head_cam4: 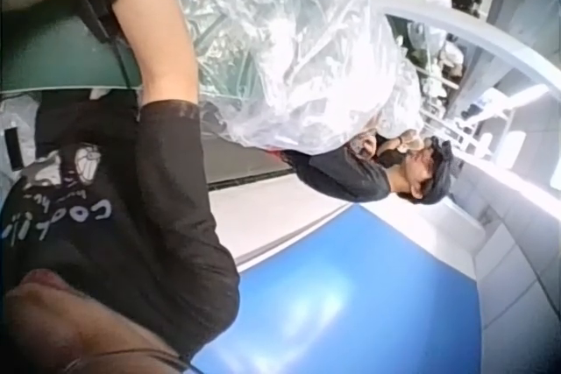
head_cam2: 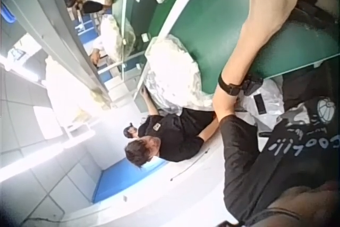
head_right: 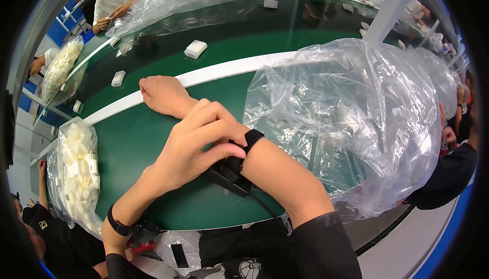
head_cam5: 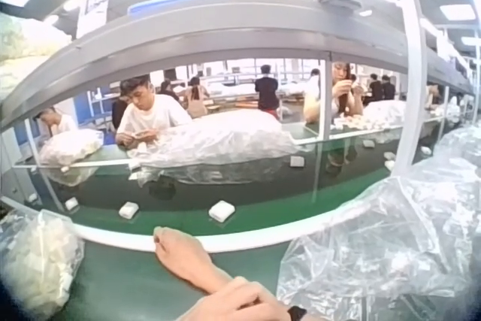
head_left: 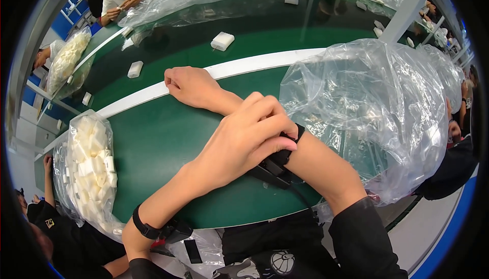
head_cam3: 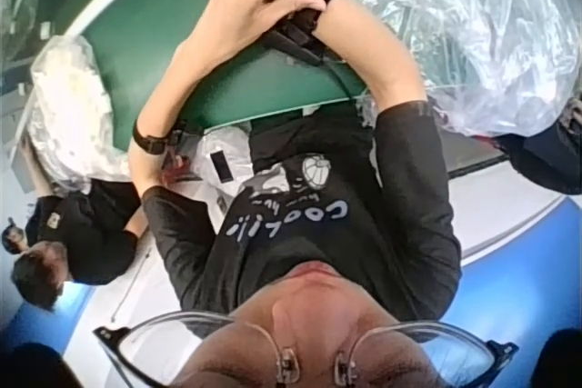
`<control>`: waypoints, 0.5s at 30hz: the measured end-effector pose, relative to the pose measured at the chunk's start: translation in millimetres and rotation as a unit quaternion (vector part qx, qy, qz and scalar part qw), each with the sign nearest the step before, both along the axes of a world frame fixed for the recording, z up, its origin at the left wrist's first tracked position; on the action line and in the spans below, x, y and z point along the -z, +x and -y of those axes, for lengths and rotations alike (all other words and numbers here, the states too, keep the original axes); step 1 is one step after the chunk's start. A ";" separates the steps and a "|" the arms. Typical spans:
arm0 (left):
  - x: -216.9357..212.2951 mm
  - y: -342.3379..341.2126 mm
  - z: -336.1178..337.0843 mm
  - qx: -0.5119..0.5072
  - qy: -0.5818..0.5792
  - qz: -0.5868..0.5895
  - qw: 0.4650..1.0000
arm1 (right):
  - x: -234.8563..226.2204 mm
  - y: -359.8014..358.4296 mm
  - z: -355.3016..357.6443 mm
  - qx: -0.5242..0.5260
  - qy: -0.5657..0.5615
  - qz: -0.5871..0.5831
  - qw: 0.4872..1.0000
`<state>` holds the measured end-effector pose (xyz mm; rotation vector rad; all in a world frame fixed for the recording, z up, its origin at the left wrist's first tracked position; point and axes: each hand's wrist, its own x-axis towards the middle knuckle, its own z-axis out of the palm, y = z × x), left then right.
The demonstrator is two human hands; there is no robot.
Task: Assembling and packaging small white rectangular components on a factory production line.
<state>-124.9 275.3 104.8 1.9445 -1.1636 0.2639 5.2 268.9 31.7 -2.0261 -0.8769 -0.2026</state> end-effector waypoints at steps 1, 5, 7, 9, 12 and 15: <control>3.1 2.6 2.4 0.014 -0.002 -0.022 1.000 | 0.3 -0.6 0.0 0.001 0.006 0.010 1.000; 6.9 8.6 8.6 0.028 -0.002 -0.081 0.996 | -0.2 -1.6 0.2 0.000 0.014 0.029 0.999; 5.5 7.0 11.4 0.003 0.000 -0.102 0.995 | 0.1 -0.2 0.5 0.002 0.012 0.036 0.999; 4.4 7.4 9.6 -0.026 0.003 -0.121 0.992 | 1.4 1.0 -1.1 0.002 0.011 0.044 0.999; 1.5 8.2 6.8 -0.018 0.060 -0.143 0.988 | 3.4 1.4 -1.4 0.008 0.004 0.058 0.998; 1.3 0.9 4.5 -0.028 0.090 -0.068 0.993 | 3.0 -0.2 -3.7 0.013 0.000 0.081 0.997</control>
